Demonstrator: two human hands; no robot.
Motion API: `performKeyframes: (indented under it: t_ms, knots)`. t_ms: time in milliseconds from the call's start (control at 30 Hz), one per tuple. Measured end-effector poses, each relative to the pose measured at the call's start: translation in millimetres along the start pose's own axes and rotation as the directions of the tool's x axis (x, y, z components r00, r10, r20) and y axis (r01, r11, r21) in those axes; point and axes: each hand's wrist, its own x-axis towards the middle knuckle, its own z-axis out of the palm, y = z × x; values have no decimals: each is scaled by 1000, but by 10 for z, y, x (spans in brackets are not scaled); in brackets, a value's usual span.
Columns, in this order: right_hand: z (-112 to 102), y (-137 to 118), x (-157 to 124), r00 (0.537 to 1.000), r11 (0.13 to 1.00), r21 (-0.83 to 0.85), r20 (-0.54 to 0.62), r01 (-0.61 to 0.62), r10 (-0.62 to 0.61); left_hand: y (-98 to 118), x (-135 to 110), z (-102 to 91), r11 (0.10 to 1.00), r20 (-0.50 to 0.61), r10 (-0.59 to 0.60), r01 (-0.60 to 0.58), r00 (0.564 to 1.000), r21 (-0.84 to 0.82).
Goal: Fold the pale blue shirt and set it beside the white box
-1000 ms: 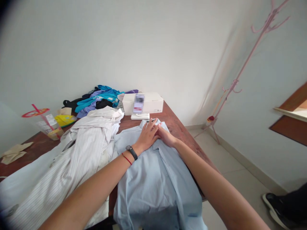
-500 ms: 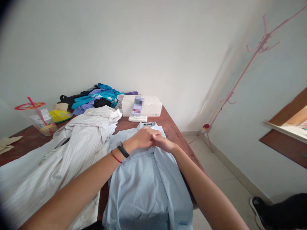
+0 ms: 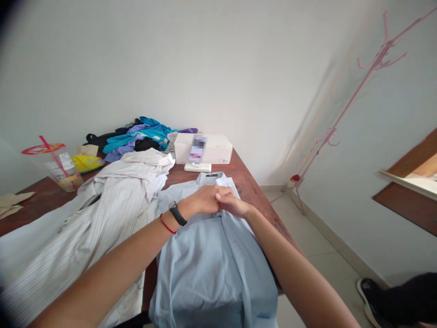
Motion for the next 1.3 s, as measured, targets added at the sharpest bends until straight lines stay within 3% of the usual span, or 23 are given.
performKeyframes:
  t_ms: [167, 367, 767, 1033, 1300]
  knots:
    - [-15, 17, 7, 1000, 1000, -7, -11, -18, 18, -65, 9, 56, 997, -77, 75, -73, 994, 23]
    - [-62, 34, -9, 999, 998, -52, 18, -44, 45, -117, 24, 46, 998, -8, 68, -68, 998, -5]
    - [-111, 22, -39, 999, 999, -37, 33, 25, -23, -32, -6, 3, 994, -49, 75, -71, 996, 86]
    - [-106, 48, -17, 997, 1000, 15, 77, 18, -19, -49, -10, -20, 993, -32, 70, -66, 997, 103]
    - [-106, 12, -49, 999, 999, 26, 36, -19, 18, -14, -39, -60, 990, -28, 96, -93, 995, 108]
